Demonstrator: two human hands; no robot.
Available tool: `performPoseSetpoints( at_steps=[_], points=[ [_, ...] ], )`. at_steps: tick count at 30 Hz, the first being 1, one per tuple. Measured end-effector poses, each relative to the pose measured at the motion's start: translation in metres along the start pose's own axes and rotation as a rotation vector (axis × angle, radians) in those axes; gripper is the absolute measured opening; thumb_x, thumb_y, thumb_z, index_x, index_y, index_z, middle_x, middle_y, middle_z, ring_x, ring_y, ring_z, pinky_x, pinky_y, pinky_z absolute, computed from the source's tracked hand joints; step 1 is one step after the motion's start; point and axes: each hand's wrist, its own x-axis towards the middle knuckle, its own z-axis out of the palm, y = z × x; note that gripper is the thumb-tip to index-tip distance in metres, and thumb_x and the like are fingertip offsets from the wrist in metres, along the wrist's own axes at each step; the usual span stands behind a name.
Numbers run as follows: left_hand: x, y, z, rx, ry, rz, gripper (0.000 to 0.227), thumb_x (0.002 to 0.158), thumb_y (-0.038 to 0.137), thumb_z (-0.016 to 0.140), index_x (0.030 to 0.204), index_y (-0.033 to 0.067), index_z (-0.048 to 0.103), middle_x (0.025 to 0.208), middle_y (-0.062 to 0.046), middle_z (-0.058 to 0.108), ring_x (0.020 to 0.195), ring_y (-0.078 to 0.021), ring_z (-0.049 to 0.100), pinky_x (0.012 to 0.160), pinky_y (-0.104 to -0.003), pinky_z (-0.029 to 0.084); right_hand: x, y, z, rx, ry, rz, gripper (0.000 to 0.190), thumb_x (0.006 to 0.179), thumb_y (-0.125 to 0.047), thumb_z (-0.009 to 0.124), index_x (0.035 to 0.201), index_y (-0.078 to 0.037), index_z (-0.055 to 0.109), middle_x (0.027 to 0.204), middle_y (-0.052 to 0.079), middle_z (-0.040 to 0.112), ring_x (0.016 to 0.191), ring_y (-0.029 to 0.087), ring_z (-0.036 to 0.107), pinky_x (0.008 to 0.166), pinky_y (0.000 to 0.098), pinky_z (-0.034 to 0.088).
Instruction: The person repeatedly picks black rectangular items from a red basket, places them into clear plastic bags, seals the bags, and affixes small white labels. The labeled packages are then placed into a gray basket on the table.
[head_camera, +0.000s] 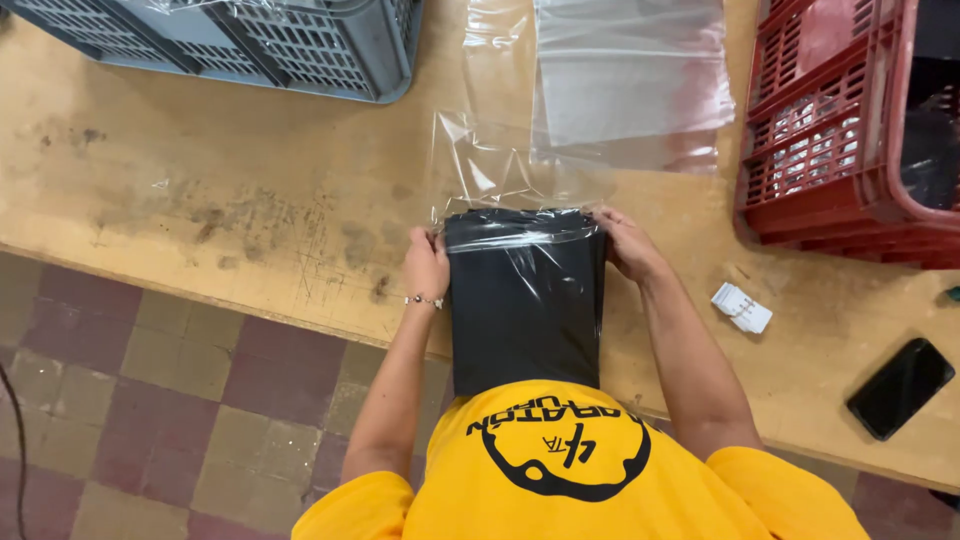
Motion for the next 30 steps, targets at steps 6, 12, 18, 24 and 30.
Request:
performPoseSetpoints(
  at_steps=[6, 12, 18, 24, 30],
  points=[
    [0.015, 0.009, 0.0, -0.5, -0.113, 0.11, 0.025, 0.102, 0.014, 0.052, 0.112, -0.0047, 0.064, 0.107, -0.033, 0.069, 0.11, -0.0538, 0.064, 0.093, -0.06, 0.051, -0.017, 0.002, 0.011, 0.144, -0.049, -0.136, 0.01, 0.098, -0.008, 0.061, 0.097, -0.018, 0.06, 0.09, -0.001, 0.068, 0.077, 0.014, 0.07, 0.062, 0.0267, 0.057],
    [0.008, -0.004, 0.028, -0.909, -0.45, 0.069, 0.029, 0.104, 0.013, 0.055, 0.129, 0.0085, 0.07, 0.114, -0.009, 0.074, 0.105, -0.0212, 0.067, 0.096, -0.039, 0.055, -0.028, 0.015, 0.005, 0.019, 0.007, -0.332, 0.014, 0.101, -0.013, 0.062, 0.113, -0.009, 0.07, 0.089, 0.004, 0.07, 0.072, 0.008, 0.066, 0.062, 0.024, 0.057],
    [0.014, 0.019, 0.019, -0.441, -0.488, 0.411, 0.037, 0.091, -0.001, 0.05, 0.122, -0.0023, 0.071, 0.119, -0.027, 0.071, 0.122, -0.0431, 0.061, 0.107, -0.049, 0.048, 0.018, 0.064, -0.037, -0.189, -0.142, -0.225, 0.016, 0.097, -0.014, 0.063, 0.106, -0.008, 0.076, 0.082, 0.004, 0.064, 0.068, 0.015, 0.061, 0.06, 0.0321, 0.053],
    [0.019, 0.025, 0.027, -0.585, -0.459, 0.399, 0.031, 0.102, 0.011, 0.051, 0.126, -0.0001, 0.066, 0.128, -0.02, 0.067, 0.128, -0.0345, 0.058, 0.115, -0.046, 0.039, 0.002, 0.044, -0.02, -0.211, -0.211, -0.36, 0.011, 0.094, -0.01, 0.064, 0.09, -0.008, 0.074, 0.073, 0.001, 0.06, 0.064, 0.012, 0.056, 0.056, 0.0255, 0.044],
    [-0.001, -0.008, 0.035, -0.441, -0.342, 0.266, 0.024, 0.096, 0.018, 0.057, 0.112, 0.0096, 0.074, 0.114, -0.012, 0.073, 0.115, -0.0317, 0.065, 0.101, -0.043, 0.048, -0.004, 0.052, -0.036, -0.449, -0.256, -0.465, 0.014, 0.085, -0.002, 0.067, 0.072, -0.004, 0.071, 0.06, 0.004, 0.057, 0.057, 0.017, 0.046, 0.056, 0.0351, 0.042]
  ],
)
